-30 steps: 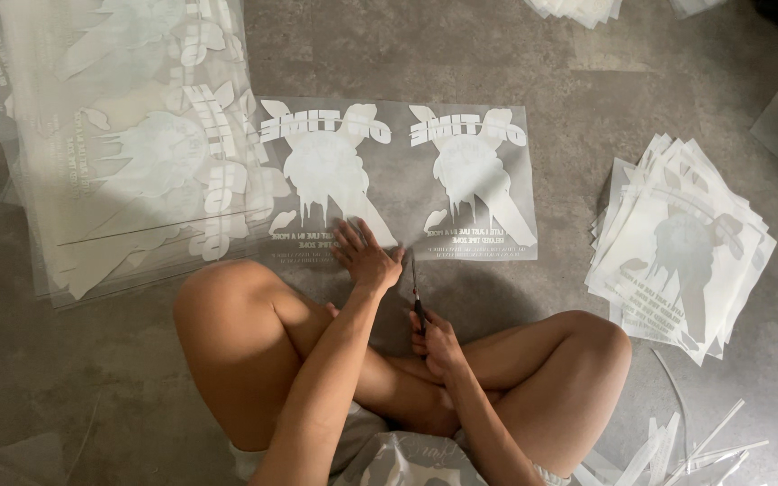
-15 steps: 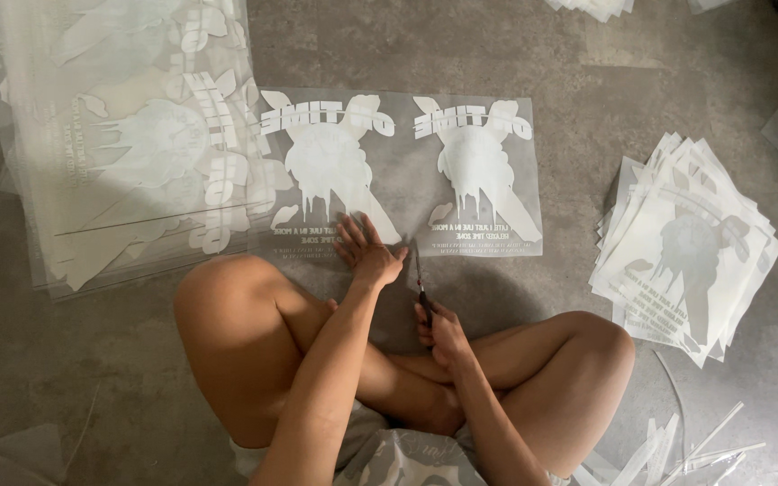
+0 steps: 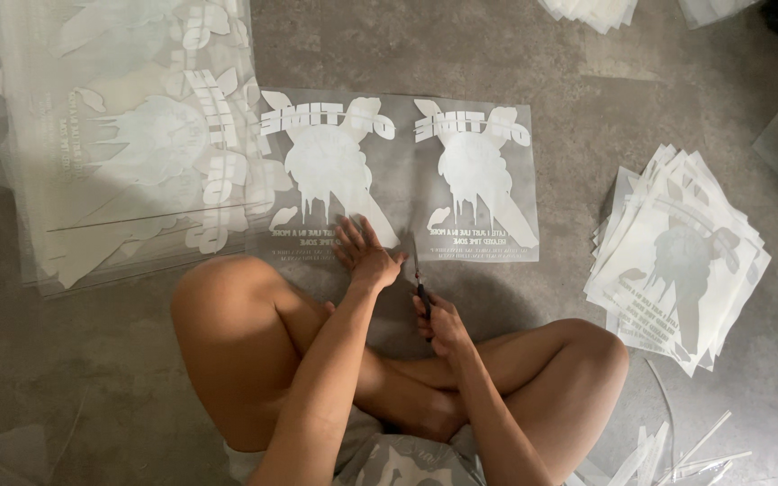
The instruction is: The person sits on the floor and uses scissors to cut out a printed design from a sheet of paper. They repeatedly trim the edges of the design, separating it from the surrounding material, and place the finished cutouts onto a pile.
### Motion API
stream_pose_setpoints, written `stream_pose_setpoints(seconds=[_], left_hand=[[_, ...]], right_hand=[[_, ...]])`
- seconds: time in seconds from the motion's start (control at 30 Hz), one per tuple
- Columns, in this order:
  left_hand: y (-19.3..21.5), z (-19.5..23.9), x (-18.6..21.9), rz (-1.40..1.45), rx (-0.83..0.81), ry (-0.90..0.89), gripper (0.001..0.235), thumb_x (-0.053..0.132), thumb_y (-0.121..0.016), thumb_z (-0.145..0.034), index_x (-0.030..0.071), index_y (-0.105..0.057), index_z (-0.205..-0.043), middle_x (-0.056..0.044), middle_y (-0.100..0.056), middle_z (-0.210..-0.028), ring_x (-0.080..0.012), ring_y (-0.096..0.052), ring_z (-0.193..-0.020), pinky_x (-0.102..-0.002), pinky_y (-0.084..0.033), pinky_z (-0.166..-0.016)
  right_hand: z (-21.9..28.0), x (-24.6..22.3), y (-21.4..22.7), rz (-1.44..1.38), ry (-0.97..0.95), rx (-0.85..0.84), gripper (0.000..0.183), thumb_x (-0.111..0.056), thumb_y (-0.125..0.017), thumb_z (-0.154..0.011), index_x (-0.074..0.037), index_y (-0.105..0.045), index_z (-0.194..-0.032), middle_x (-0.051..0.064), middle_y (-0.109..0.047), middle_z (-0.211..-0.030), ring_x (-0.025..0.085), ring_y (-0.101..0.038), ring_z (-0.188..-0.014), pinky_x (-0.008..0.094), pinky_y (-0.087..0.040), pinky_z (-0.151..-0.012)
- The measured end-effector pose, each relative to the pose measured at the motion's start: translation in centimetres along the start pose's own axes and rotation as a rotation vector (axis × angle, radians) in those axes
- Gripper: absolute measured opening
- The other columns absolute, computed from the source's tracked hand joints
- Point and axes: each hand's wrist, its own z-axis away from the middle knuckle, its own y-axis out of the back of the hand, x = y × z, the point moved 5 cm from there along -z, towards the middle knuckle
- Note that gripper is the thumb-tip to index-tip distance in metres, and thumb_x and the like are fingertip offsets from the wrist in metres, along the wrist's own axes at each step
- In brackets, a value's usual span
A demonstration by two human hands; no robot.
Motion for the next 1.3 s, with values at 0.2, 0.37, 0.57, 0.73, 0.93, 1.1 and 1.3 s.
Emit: stream_pose_setpoints(seconds=[0.2,0.37,0.57,0.73,0.93,1.1,1.3], left_hand=[[-1.3,-1.2,-0.3,0.003,0.038,-0.010,0.102,0.058,-0.051,-0.080,0.006,0.011,-0.142,-0.024,0.021,-0.144,-0.0419,0.020,-0.132,-0.056,0.016,-0.102],[-0.9,-0.8,-0.2,0.007,0.080,-0.018,0.104,0.057,-0.055,-0.078,0.006,0.008,-0.143,-0.024,0.017,-0.146,-0.0425,0.016,-0.133,-0.055,0.012,-0.104],[-0.3,-0.4,0.0,0.031,0.014,0.004,0.105,0.058,-0.053,-0.078,0.006,0.010,-0.143,-0.023,0.023,-0.144,-0.0415,0.021,-0.132,-0.056,0.016,-0.103],[-1.1,-1.1,0.0,0.027,-0.026,0.057,0.105,0.062,-0.048,-0.078,0.008,0.015,-0.142,-0.022,0.026,-0.143,-0.0425,0.022,-0.131,-0.057,0.020,-0.101],[0.3,0.1,0.4,0.003,-0.111,0.052,0.099,0.057,-0.045,-0.083,0.007,0.018,-0.141,-0.022,0.028,-0.143,-0.0414,0.026,-0.130,-0.056,0.020,-0.099],[0.5,0.1,0.4,-0.015,-0.084,0.011,0.096,0.055,-0.043,-0.085,0.005,0.017,-0.141,-0.025,0.025,-0.143,-0.0444,0.023,-0.130,-0.057,0.016,-0.101],[1.3,0.6,0.5,-0.039,-0.092,0.024,0.099,0.055,-0.048,-0.083,0.004,0.014,-0.142,-0.025,0.019,-0.145,-0.0447,0.017,-0.132,-0.056,0.013,-0.102]], right_hand=[[-1.5,-0.3,0.2,-0.027,-0.008,-0.012,0.033,-0.009,-0.061,-0.082,0.004,-0.054,-0.112,0.000,-0.032,-0.061,0.004,-0.027,-0.044,0.016,-0.022,-0.038],[-1.3,-2.6,-1.4,0.004,-0.006,-0.010,0.023,-0.008,-0.058,-0.083,0.002,-0.054,-0.103,-0.001,-0.031,-0.061,0.004,-0.025,-0.046,0.016,-0.021,-0.039],[-3.4,-4.3,-2.4,0.020,-0.019,-0.036,0.027,-0.010,-0.059,-0.081,0.000,-0.051,-0.105,-0.003,-0.030,-0.060,0.003,-0.024,-0.044,0.016,-0.020,-0.037],[-3.6,-7.4,-3.9,0.056,-0.010,0.004,0.035,-0.009,-0.060,-0.081,0.000,-0.043,-0.110,-0.001,-0.032,-0.061,0.004,-0.027,-0.044,0.016,-0.021,-0.037],[-7.2,-8.9,-4.6,0.089,0.032,0.005,0.037,-0.009,-0.059,-0.080,-0.002,-0.041,-0.111,0.001,-0.038,-0.061,0.005,-0.032,-0.045,0.016,-0.023,-0.037],[-8.3,-11.7,-6.5,0.067,0.034,0.020,0.032,-0.009,-0.059,-0.081,-0.003,-0.043,-0.108,-0.001,-0.036,-0.060,0.004,-0.030,-0.045,0.014,-0.021,-0.037],[-11.7,-14.4,-8.3,0.084,0.030,0.020,0.031,-0.009,-0.060,-0.081,-0.004,-0.043,-0.107,0.000,-0.037,-0.060,0.005,-0.031,-0.045,0.015,-0.023,-0.037]])
